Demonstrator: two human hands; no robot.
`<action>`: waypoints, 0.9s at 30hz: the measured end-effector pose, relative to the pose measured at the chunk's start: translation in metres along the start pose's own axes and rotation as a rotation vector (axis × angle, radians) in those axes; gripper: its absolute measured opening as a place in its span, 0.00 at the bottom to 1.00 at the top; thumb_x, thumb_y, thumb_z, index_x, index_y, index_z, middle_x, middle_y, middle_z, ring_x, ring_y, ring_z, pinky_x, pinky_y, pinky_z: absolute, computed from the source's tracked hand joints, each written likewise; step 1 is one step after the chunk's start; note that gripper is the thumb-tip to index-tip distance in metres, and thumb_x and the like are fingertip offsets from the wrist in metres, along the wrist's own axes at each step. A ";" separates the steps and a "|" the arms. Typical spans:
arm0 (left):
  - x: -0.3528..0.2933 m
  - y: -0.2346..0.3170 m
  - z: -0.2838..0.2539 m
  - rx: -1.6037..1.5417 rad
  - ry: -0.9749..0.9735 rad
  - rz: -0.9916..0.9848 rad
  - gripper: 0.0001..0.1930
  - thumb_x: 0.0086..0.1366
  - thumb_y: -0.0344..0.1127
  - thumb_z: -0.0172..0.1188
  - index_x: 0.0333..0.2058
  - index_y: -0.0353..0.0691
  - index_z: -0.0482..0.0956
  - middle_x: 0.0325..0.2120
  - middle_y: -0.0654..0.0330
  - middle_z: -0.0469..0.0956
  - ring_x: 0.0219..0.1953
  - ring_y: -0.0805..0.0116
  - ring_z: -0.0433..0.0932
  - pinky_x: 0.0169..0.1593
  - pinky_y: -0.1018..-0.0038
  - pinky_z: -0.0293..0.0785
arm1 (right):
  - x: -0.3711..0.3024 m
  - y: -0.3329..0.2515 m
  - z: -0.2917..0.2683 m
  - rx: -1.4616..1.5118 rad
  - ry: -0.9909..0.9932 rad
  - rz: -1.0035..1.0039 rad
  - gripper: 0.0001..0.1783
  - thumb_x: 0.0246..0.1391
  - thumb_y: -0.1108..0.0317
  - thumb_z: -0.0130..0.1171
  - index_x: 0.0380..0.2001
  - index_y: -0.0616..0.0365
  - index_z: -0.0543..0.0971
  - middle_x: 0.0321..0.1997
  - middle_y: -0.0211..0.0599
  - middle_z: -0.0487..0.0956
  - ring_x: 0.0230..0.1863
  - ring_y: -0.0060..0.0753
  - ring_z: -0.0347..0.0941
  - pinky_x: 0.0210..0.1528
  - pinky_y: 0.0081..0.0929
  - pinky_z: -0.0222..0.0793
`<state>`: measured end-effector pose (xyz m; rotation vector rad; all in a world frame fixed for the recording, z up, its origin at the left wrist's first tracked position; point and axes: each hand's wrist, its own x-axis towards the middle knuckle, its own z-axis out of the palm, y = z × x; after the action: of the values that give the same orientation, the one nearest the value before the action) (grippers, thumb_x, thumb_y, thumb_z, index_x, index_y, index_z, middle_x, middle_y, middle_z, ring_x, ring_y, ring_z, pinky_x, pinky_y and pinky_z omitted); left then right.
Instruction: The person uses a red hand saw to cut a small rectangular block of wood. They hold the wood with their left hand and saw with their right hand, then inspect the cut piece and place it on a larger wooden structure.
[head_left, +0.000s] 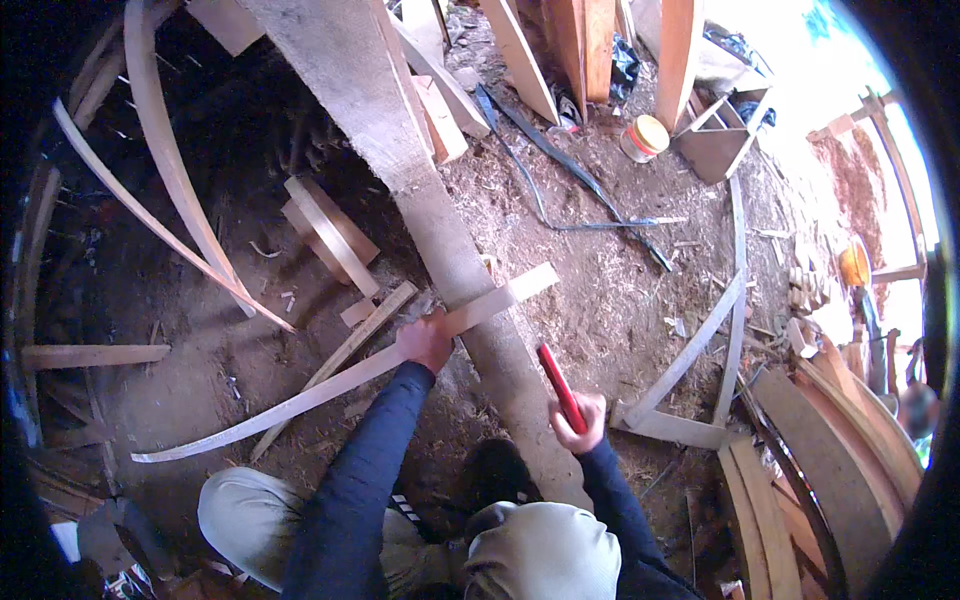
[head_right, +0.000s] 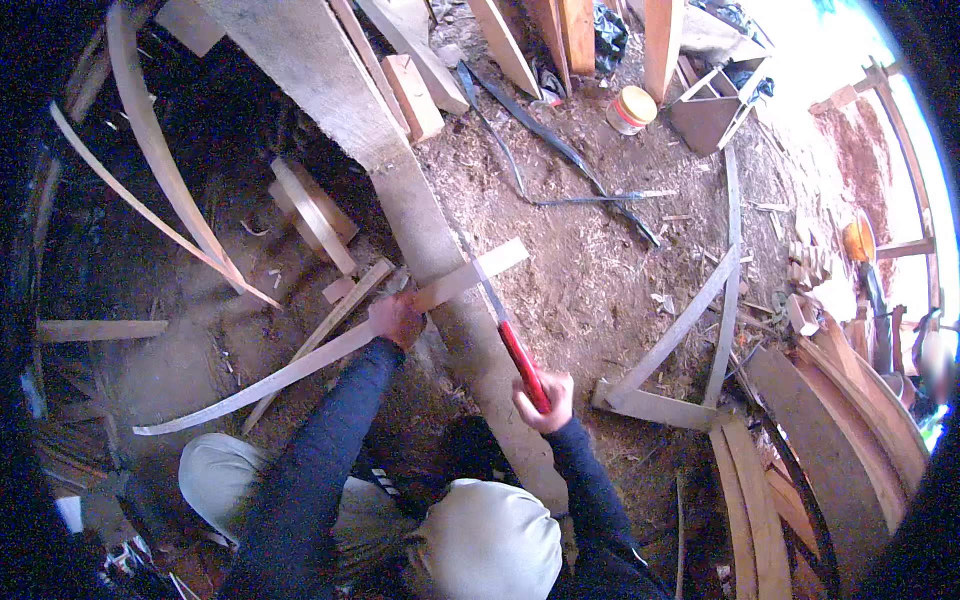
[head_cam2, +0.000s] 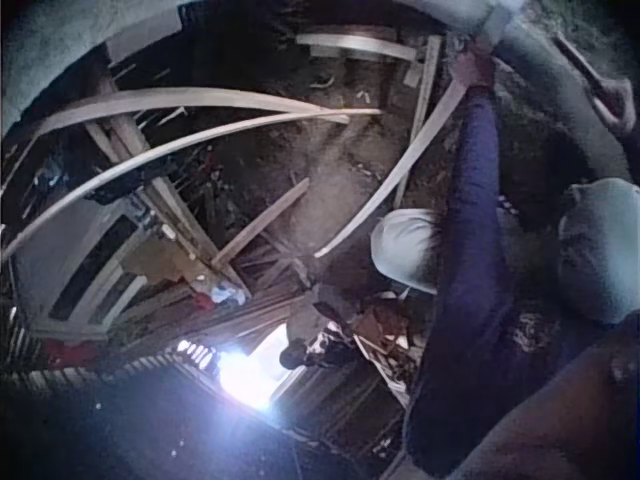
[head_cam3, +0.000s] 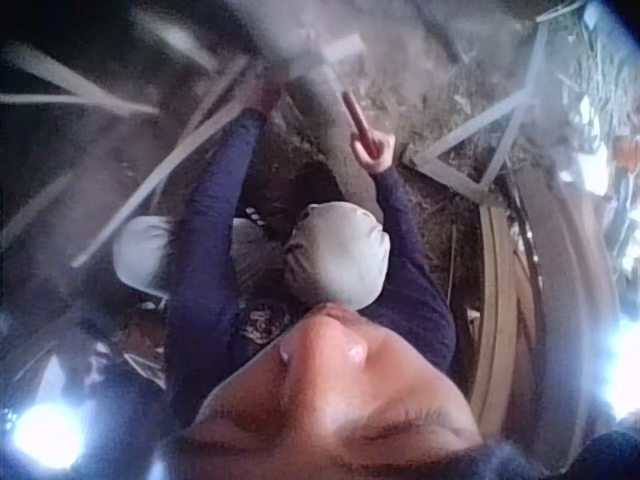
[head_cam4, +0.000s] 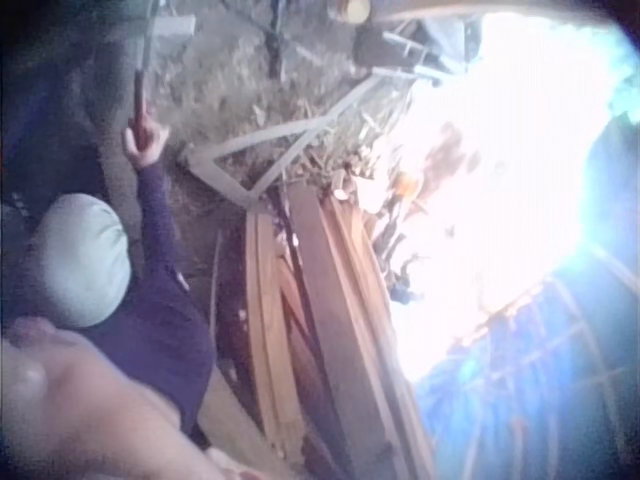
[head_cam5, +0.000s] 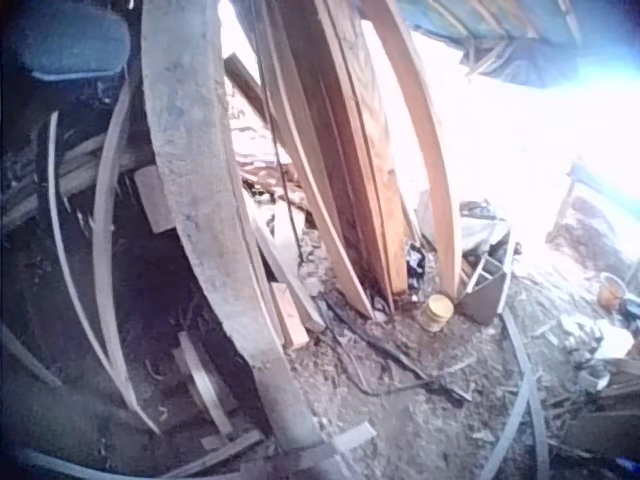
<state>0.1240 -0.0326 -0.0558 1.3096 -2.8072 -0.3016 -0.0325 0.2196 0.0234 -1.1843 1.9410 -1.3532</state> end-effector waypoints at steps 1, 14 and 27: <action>-0.001 0.000 0.000 0.029 0.015 -0.018 0.06 0.51 0.38 0.58 0.28 0.47 0.73 0.19 0.56 0.78 0.22 0.54 0.79 0.26 0.58 0.74 | -0.013 -0.008 -0.008 -0.003 -0.019 0.078 0.07 0.39 0.72 0.58 0.14 0.57 0.71 0.08 0.34 0.65 0.09 0.27 0.65 0.17 0.26 0.62; 0.006 0.006 -0.009 0.005 0.028 -0.019 0.08 0.53 0.39 0.56 0.33 0.48 0.74 0.21 0.56 0.79 0.24 0.53 0.79 0.29 0.57 0.73 | -0.032 -0.003 -0.021 0.005 -0.015 0.050 0.09 0.38 0.72 0.56 0.11 0.56 0.69 0.08 0.32 0.63 0.10 0.25 0.64 0.17 0.23 0.62; -0.001 -0.008 0.008 -0.025 -0.006 -0.036 0.05 0.54 0.38 0.55 0.29 0.47 0.75 0.23 0.54 0.79 0.25 0.51 0.80 0.29 0.55 0.75 | -0.005 -0.019 -0.013 0.010 -0.041 0.028 0.06 0.38 0.71 0.56 0.13 0.56 0.72 0.10 0.37 0.66 0.11 0.33 0.67 0.19 0.26 0.63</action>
<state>0.1296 -0.0352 -0.0648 1.3576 -2.7774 -0.3415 -0.0326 0.2271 0.0458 -1.1670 1.9130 -1.3133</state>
